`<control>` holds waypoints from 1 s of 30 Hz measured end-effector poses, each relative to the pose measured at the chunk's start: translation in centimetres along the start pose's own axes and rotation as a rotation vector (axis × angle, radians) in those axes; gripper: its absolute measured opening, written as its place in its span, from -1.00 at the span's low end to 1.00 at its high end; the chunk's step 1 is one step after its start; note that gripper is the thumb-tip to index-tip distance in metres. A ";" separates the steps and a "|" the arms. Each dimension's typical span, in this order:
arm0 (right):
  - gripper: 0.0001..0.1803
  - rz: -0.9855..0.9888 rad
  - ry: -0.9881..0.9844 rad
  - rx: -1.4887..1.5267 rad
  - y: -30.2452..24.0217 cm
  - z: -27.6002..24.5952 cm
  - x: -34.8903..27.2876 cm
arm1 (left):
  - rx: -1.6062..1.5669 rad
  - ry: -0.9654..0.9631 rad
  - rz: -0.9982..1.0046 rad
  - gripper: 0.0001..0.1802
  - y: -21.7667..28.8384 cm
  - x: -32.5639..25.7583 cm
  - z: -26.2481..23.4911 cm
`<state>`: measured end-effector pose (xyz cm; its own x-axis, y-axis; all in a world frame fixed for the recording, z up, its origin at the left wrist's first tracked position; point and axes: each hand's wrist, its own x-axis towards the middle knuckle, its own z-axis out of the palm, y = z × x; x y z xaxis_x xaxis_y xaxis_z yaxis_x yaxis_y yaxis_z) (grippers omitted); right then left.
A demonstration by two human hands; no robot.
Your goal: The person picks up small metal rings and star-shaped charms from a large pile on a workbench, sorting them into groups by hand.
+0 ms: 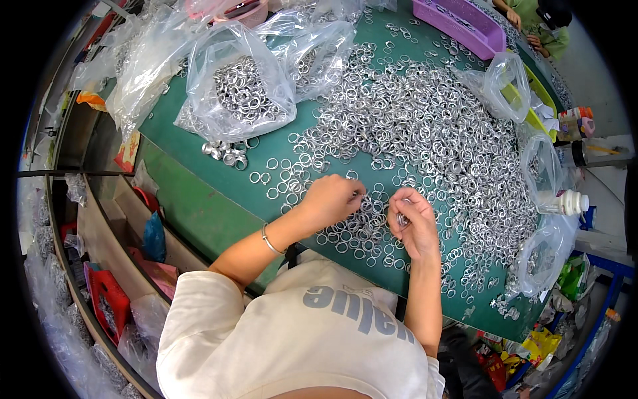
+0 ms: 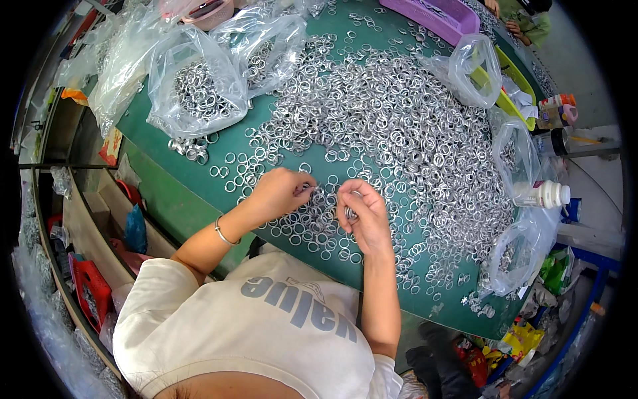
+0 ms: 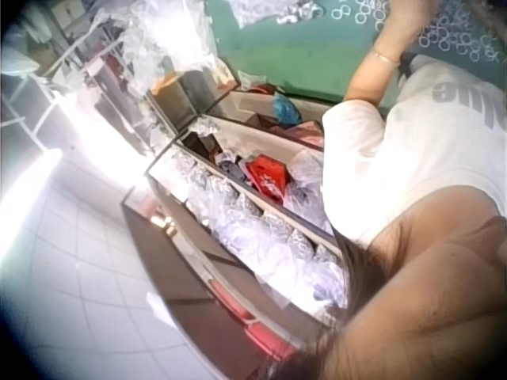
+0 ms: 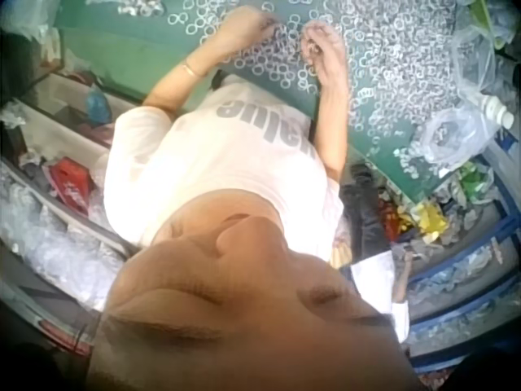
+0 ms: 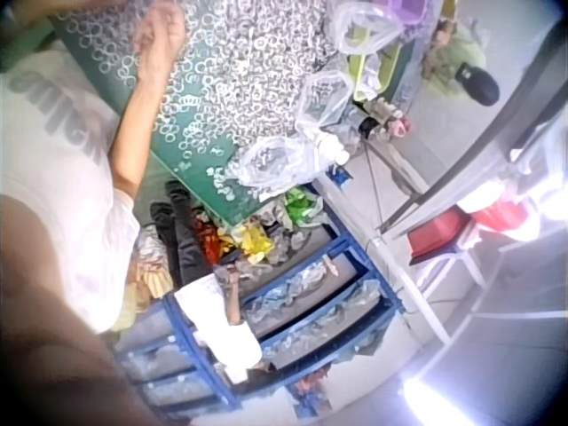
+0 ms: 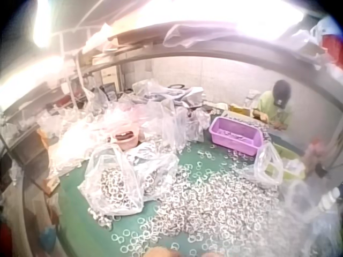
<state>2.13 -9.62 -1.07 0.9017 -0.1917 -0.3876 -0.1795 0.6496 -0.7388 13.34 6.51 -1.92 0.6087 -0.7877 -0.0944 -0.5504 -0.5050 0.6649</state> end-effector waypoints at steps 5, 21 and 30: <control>-0.92 -0.239 0.173 -0.780 0.2 -0.8 0.3 | -1.306 -0.231 -0.213 -0.89 -1.3 0.5 -2.1; -0.93 -0.142 -0.146 0.196 -0.9 -0.3 -0.4 | -0.057 0.005 0.138 -0.76 -0.9 -0.4 0.4; -0.79 -0.143 0.157 0.112 -1.1 -0.7 -0.6 | 0.221 -0.063 0.105 -0.85 -0.1 0.7 0.9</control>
<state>1.53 -10.75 -0.38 0.8410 -0.3937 -0.3711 -0.0017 0.6839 -0.7296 13.30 5.72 -2.75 0.5086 -0.8569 -0.0834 -0.7245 -0.4784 0.4963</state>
